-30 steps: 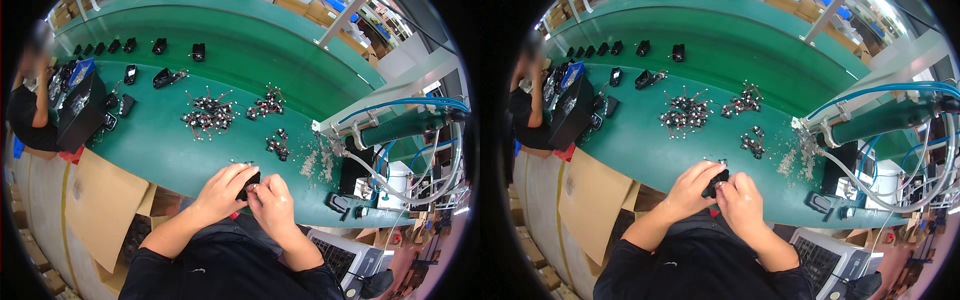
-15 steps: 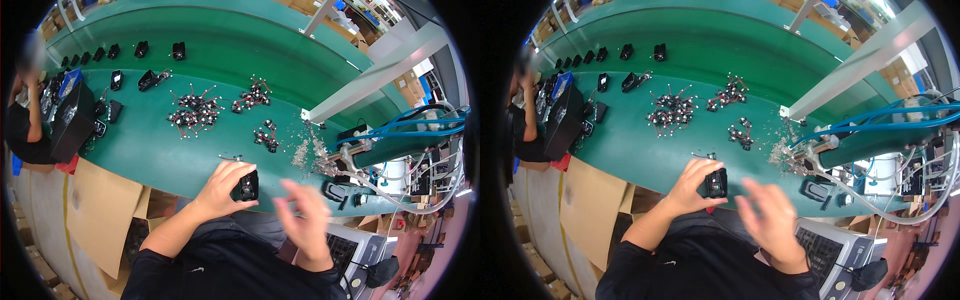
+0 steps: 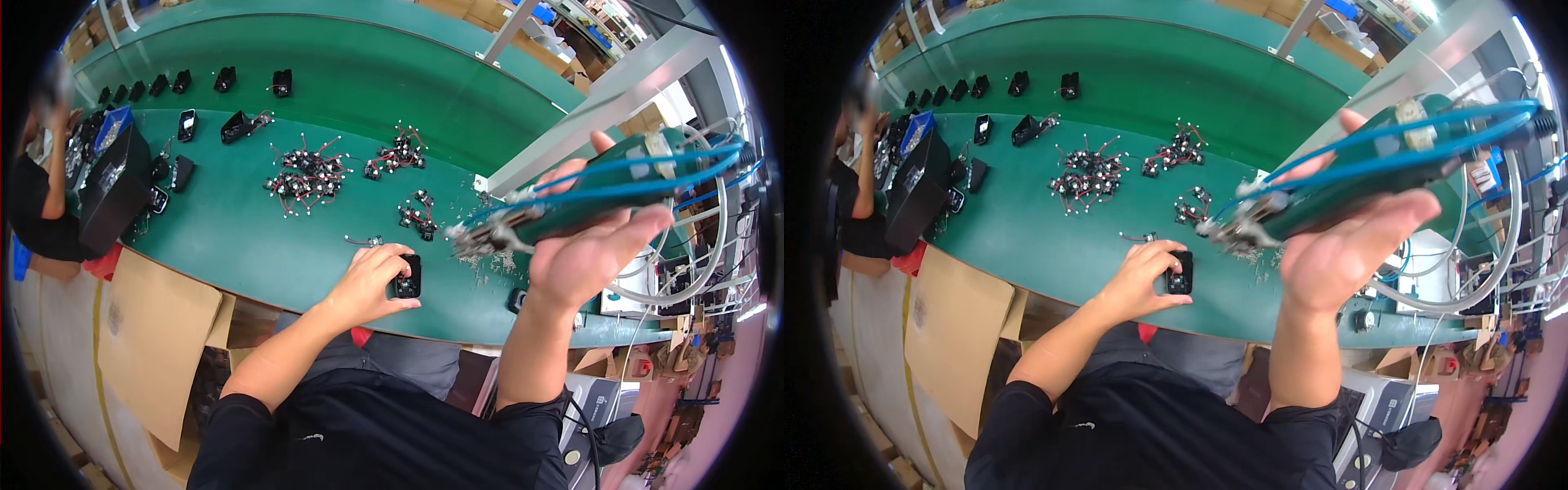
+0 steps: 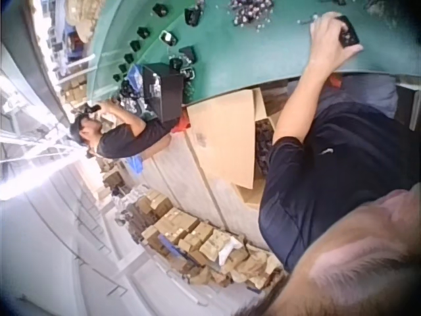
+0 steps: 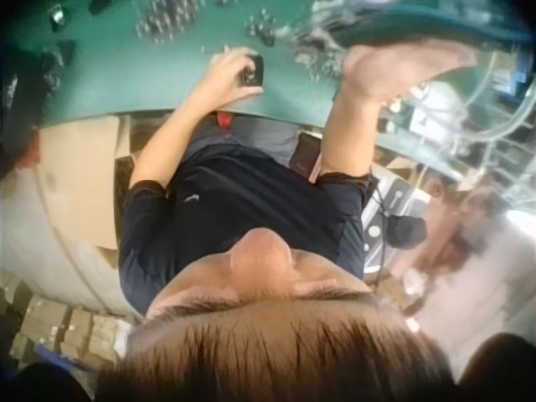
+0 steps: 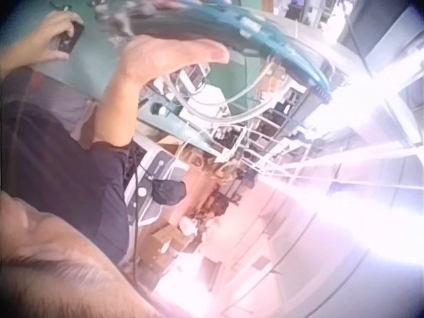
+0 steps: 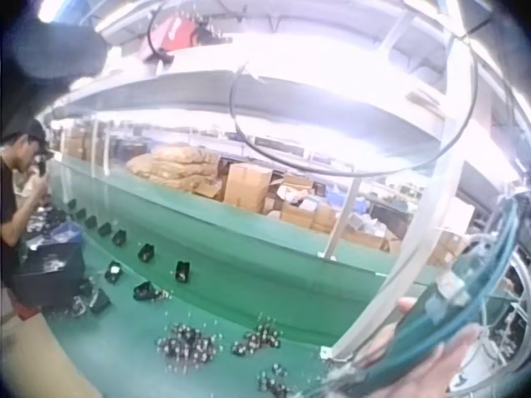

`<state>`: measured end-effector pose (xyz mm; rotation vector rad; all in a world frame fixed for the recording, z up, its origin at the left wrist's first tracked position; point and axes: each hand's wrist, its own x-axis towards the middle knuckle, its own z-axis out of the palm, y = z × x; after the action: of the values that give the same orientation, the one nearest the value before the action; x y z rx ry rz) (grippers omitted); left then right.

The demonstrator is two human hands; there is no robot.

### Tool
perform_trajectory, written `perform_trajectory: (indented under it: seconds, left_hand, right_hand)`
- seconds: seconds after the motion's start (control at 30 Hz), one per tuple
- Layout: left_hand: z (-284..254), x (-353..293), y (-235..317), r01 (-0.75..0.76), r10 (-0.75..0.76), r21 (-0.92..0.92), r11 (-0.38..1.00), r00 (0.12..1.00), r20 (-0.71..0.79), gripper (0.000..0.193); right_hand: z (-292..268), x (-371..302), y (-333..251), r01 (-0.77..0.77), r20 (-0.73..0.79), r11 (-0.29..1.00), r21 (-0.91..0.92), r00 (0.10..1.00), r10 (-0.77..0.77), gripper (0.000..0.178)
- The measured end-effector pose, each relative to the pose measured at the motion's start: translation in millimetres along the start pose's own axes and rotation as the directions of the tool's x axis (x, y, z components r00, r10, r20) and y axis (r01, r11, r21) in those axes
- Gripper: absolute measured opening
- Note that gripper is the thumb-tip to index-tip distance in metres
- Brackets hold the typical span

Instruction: The person assembles electronic housings by inserting plastic components into them and securing the components with screws using an electric screwdriver.

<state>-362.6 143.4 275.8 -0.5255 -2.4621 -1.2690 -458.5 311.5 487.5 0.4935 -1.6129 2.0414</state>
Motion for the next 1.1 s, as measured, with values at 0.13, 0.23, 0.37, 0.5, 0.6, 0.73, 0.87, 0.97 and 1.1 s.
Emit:
perform_trajectory:
  seconds: [0.13, 0.23, 0.37, 0.5, 0.6, 0.73, 0.87, 0.97, 1.1]
  left_hand:
    - [-1, -6, 1, 0.012, -0.012, 0.008, 1.000, 0.999, -0.030, 0.048]
    - [-3, -6, 5, 0.034, -0.035, -0.015, 0.999, 0.999, -0.030, 0.043]
    - [-6, -5, 7, 0.047, -0.047, -0.013, 0.999, 0.999, -0.017, 0.041]
    - [-6, -5, 7, 0.027, -0.027, -0.025, 0.999, 1.000, -0.013, 0.039]
    - [-6, -5, 6, 0.055, -0.055, -0.028, 0.998, 0.998, 0.002, 0.038]
    - [-7, -7, 5, 0.071, -0.071, -0.028, 0.997, 0.997, 0.012, 0.037]
    - [-5, -4, 5, 0.025, -0.026, -0.011, 1.000, 0.999, -0.039, 0.036]
    - [-5, -4, 5, -0.004, 0.004, 0.005, 1.000, 0.998, -0.061, 0.037]
    - [-6, -5, 7, 0.015, -0.015, -0.005, 1.000, 0.998, -0.067, 0.036]
  right_hand:
    - [3, -41, -2, -0.170, 0.233, 0.949, 0.265, 0.967, 0.108, 0.107]
    - [2, -61, 7, -0.197, 0.257, 0.928, 0.317, 0.959, 0.116, 0.111]
    - [0, -71, 19, -0.238, 0.278, 0.926, 0.293, 0.948, 0.156, 0.112]
    - [-5, -68, 26, -0.255, 0.286, 0.882, 0.396, 0.947, 0.145, 0.112]
    - [-14, -68, 33, -0.354, 0.371, 0.705, 0.614, 0.918, 0.138, 0.122]
    - [-18, -67, 36, -0.413, 0.429, 0.637, 0.650, 0.892, 0.141, 0.120]
    - [-20, -67, 34, -0.420, 0.445, 0.643, 0.640, 0.885, 0.134, 0.118]
    - [-5, -70, 23, -0.307, 0.326, 0.878, 0.366, 0.927, 0.189, 0.113]
    - [-7, -70, 26, -0.326, 0.312, 0.859, 0.394, 0.927, 0.209, 0.114]
